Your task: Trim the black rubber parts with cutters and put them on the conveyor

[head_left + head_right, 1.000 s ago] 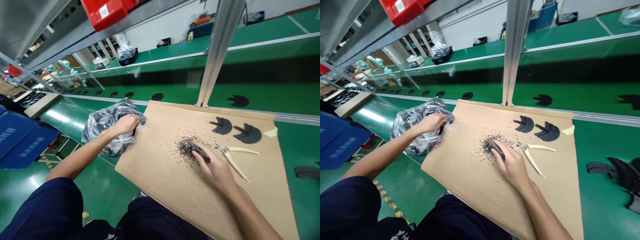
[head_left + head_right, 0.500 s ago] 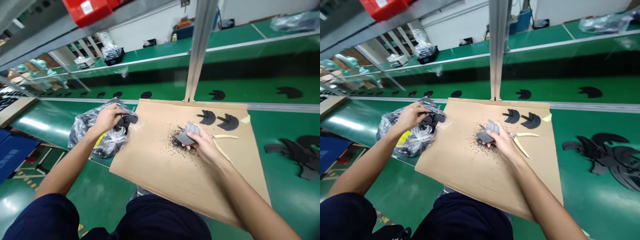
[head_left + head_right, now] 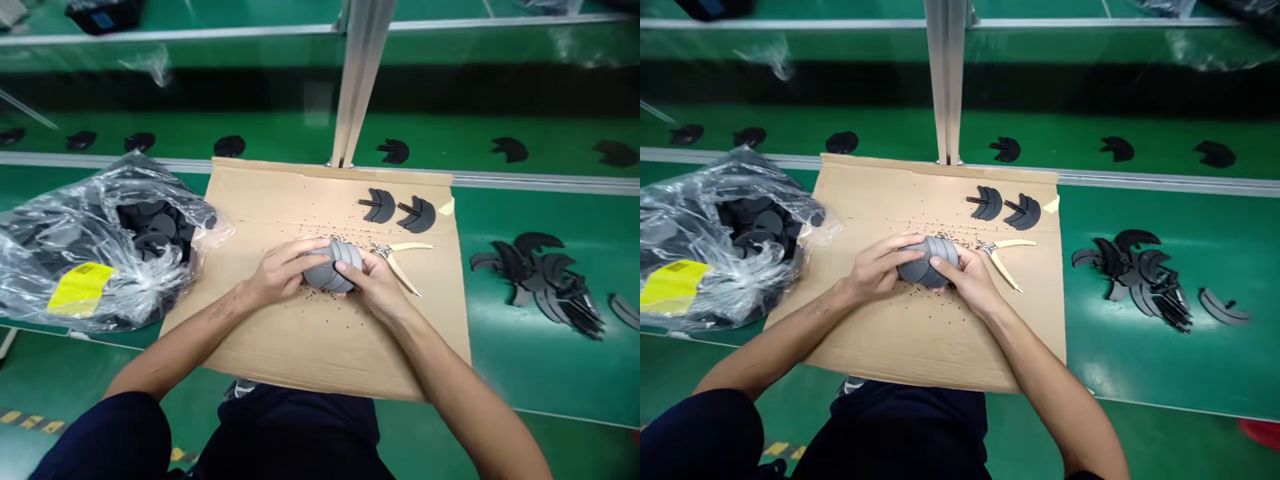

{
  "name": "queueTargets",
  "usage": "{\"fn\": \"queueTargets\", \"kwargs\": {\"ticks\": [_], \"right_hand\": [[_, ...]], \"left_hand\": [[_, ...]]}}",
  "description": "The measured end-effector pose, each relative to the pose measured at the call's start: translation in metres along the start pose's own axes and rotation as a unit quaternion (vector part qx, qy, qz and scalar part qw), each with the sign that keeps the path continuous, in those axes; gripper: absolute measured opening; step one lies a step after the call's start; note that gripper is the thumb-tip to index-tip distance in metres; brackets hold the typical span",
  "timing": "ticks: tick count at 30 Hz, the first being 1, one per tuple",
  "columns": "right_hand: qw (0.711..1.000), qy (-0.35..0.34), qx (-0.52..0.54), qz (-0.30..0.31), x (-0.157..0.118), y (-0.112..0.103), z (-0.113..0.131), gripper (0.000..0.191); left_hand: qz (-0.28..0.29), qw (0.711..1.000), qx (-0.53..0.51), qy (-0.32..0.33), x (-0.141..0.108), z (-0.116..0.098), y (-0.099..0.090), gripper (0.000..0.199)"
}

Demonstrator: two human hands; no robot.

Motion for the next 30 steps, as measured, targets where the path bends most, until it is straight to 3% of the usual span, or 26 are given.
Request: {"fn": "queueTargets", "kwargs": {"ticks": [8, 12, 16, 22, 27, 30], "right_hand": [[0.985, -0.047, -0.145, -0.079, -0.001, -0.001, -0.002, 0.038], [0.968, -0.087, -0.209, -0.111, -0.004, 0.002, -0.001, 0.030], [0.957, -0.109, -0.245, -0.114, -0.006, 0.006, -0.005, 0.028], [0.949, -0.121, -0.255, -0.137, -0.006, 0.007, -0.010, 0.028], [0.930, -0.175, -0.289, -0.146, -0.009, 0.007, -0.008, 0.017], [0.908, -0.196, -0.334, -0.162, -0.010, 0.004, -0.009, 0.015]], "left_hand": [[0.046, 0.998, -0.026, -0.039, -0.001, -0.007, -0.005, 0.043], [-0.018, 0.987, -0.082, -0.136, 0.001, -0.011, -0.009, 0.039], [-0.028, 0.971, -0.095, -0.219, -0.002, -0.016, -0.006, 0.039], [-0.050, 0.953, -0.136, -0.264, -0.005, -0.021, 0.000, 0.037], [-0.089, 0.900, -0.225, -0.363, -0.006, -0.019, 0.005, 0.030], [-0.097, 0.902, -0.221, -0.357, -0.004, -0.017, 0.004, 0.027]]}}
Point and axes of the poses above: each hand's wrist, its own x-axis towards the middle knuckle, its own y-axis out of the palm, z = x × y, the point moved 1 cm from there along x, towards the middle knuckle, and after that the axes turned 15 degrees about y, right-handed, at the moved point
